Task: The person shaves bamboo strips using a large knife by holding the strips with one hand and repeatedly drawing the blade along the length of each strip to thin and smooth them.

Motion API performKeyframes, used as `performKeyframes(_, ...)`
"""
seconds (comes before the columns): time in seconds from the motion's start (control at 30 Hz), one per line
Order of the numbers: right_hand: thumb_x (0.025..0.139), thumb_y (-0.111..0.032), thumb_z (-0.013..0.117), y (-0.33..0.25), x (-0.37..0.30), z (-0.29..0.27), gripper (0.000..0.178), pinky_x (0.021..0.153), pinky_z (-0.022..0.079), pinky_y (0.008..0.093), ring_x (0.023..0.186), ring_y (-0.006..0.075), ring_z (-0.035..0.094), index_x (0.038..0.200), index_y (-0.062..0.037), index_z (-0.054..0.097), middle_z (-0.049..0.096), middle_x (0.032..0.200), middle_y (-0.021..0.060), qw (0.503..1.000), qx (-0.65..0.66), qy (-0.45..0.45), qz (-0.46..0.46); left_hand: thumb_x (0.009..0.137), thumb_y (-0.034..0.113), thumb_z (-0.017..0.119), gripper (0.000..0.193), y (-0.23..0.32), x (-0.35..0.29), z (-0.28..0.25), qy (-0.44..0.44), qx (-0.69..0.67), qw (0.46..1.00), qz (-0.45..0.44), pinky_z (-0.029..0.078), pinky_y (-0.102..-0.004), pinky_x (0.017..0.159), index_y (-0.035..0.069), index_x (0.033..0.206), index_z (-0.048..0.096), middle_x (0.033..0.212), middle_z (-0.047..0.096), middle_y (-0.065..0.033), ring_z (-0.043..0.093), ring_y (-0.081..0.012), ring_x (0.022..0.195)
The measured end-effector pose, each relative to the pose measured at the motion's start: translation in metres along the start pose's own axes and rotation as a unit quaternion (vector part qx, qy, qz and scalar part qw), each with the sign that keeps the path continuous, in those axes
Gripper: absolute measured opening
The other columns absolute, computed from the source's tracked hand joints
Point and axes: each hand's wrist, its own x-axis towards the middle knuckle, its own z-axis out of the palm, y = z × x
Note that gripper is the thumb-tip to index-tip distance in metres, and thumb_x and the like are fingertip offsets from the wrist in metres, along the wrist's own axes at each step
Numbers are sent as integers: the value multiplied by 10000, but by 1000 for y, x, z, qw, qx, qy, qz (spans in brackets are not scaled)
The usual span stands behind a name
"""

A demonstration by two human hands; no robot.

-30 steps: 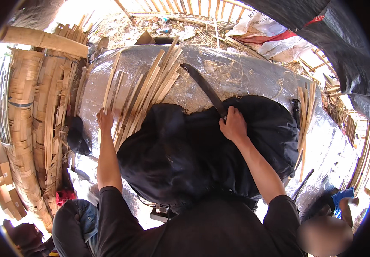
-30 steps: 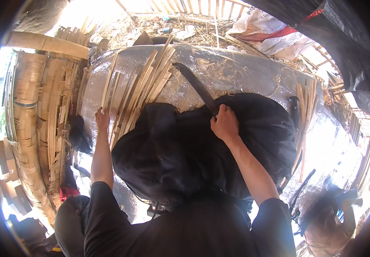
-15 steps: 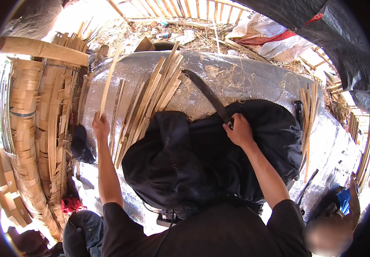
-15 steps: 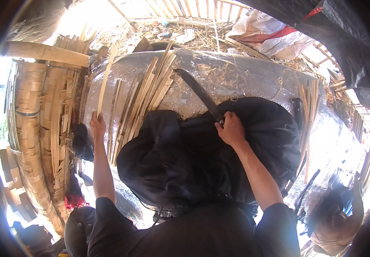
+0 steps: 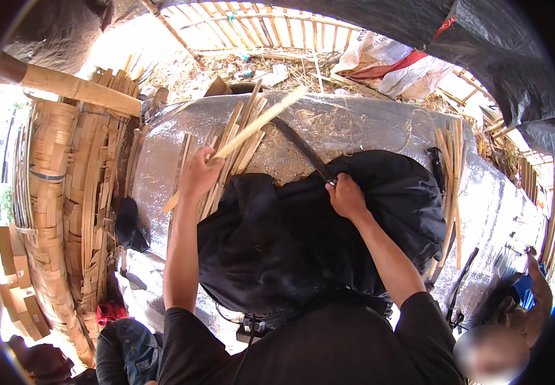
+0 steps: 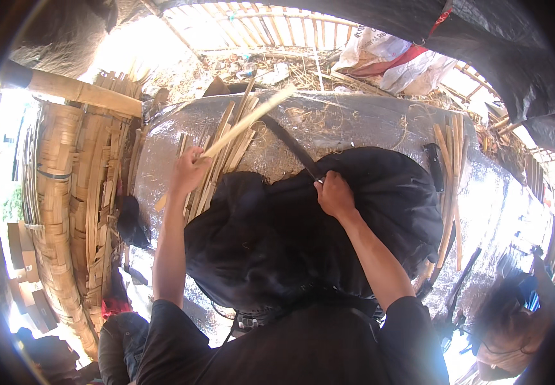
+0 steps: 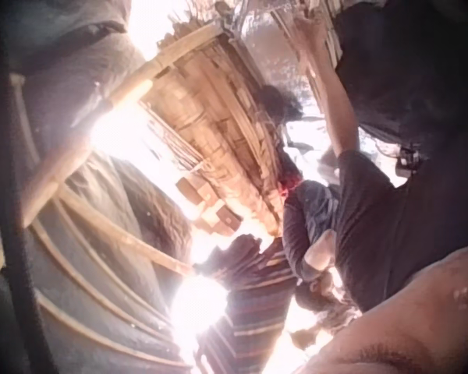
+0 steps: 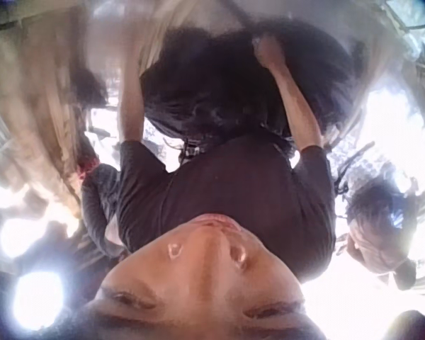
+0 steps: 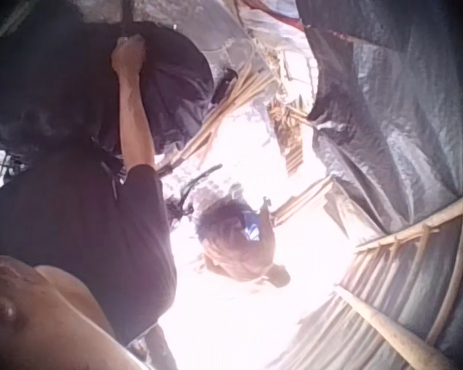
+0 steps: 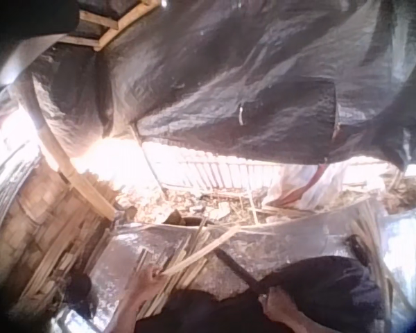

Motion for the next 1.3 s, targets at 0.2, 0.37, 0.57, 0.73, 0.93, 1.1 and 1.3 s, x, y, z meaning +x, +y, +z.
performKeyframes(0.2, 918, -443, 695, -2, -13, -15, 489, 729, 522, 464, 832, 379, 700, 911, 33, 581, 662, 786, 212, 967, 236, -38, 89, 927, 305, 675, 237, 10, -26, -18, 53, 33, 998, 30, 528, -481, 818, 149, 1106, 683, 971, 749, -146, 700, -373, 958)
performKeyframes(0.37, 835, -422, 813, -28, -28, -15, 497, 619, 486, 373, 639, 235, 613, 841, 8, 565, 609, 680, 115, 942, 327, 43, 67, 924, 285, 683, 195, 46, -71, -41, 26, 54, 996, 63, 537, -486, 736, 134, 1046, 687, 906, 736, -149, 701, -393, 844)
performKeyframes(0.57, 869, -374, 805, -130, -17, -40, 418, 485, 498, 280, 561, 122, 660, 842, -23, 580, 615, 656, 28, 882, 463, 16, 87, 907, 258, 700, 174, 114, -123, -45, -9, 110, 984, 140, 529, -510, 749, 104, 987, 685, 891, 719, -153, 695, -386, 842)
performKeyframes(0.73, 893, -229, 767, -149, 5, -28, 288, 465, 516, 277, 617, 158, 714, 895, 29, 640, 699, 757, 95, 807, 572, -10, 146, 906, 262, 701, 167, 142, -134, -43, 101, 200, 938, 263, 510, -488, 736, 97, 894, 674, 784, 678, -100, 661, -352, 771)
performKeyframes(0.93, 894, -92, 732, -149, 18, -46, 145, 474, 443, 285, 539, 153, 611, 860, 27, 656, 673, 709, 104, 692, 694, 5, 199, 684, 110, 825, 293, 126, -193, -38, 207, -163, 852, 453, 433, -364, 679, 117, 600, 544, 687, 565, -16, 527, -237, 646)
performKeyframes(1.1, 907, -70, 693, -154, 22, -61, 149, 467, 424, 293, 519, 157, 565, 815, 44, 667, 635, 669, 98, 651, 726, 37, 218, 935, 540, 591, 807, 131, -141, -29, 300, -730, 578, 206, 400, -444, 1074, -1, 1484, 352, 1198, 569, -151, 539, -309, 993)
performKeyframes(1.3, 885, -83, 716, -168, 4, -64, 168, 426, 416, 298, 478, 145, 544, 760, 17, 665, 605, 628, 84, 688, 694, -71, 200, 997, 674, 334, 670, 182, -89, -104, 21, -750, 538, 383, 352, -349, 674, 91, 699, 481, 663, 441, -51, 393, -188, 626)
